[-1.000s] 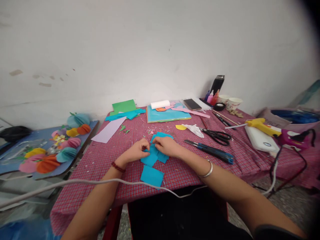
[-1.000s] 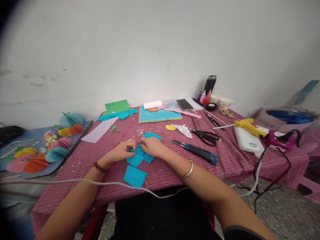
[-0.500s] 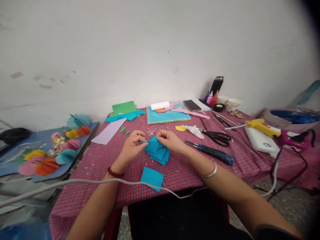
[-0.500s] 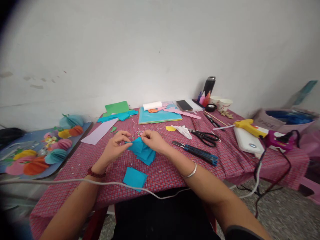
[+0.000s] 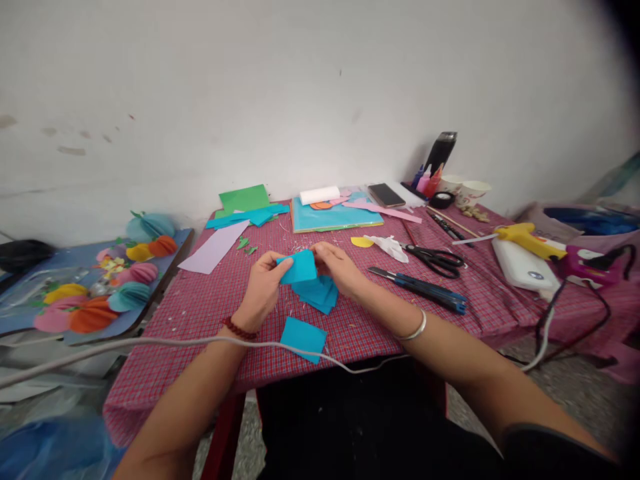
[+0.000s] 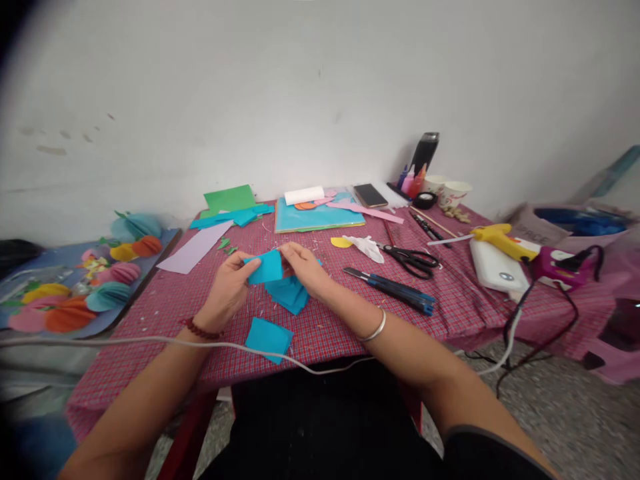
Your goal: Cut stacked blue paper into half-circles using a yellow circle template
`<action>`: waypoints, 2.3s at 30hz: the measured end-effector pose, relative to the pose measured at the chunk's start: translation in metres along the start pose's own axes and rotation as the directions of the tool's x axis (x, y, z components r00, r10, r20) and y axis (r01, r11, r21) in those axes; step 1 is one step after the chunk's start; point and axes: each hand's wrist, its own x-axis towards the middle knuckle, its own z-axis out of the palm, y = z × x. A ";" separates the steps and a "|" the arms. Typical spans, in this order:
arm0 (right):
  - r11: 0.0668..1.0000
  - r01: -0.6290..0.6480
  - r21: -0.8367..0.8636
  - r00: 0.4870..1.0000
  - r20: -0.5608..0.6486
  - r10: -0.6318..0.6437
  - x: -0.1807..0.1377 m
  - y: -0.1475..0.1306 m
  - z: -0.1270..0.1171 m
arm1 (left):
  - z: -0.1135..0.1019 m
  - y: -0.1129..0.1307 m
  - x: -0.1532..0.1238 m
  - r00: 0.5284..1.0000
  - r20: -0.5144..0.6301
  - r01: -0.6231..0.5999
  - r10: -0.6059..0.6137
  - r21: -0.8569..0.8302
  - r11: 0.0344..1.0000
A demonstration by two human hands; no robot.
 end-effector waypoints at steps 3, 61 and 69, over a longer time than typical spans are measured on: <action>0.998 -0.006 -0.058 0.996 0.090 0.012 0.000 0.000 -0.003 | -0.001 0.006 -0.002 0.998 0.040 -0.058 0.054 0.106 0.993; 0.973 0.145 -0.180 0.989 -0.011 -0.149 0.024 -0.013 -0.033 | -0.018 0.024 0.051 0.581 0.555 -0.088 -0.596 0.770 0.632; 0.824 0.229 -0.518 0.972 0.166 -0.166 0.016 -0.028 -0.043 | -0.014 0.000 0.050 0.684 0.530 -0.283 -0.501 0.826 0.487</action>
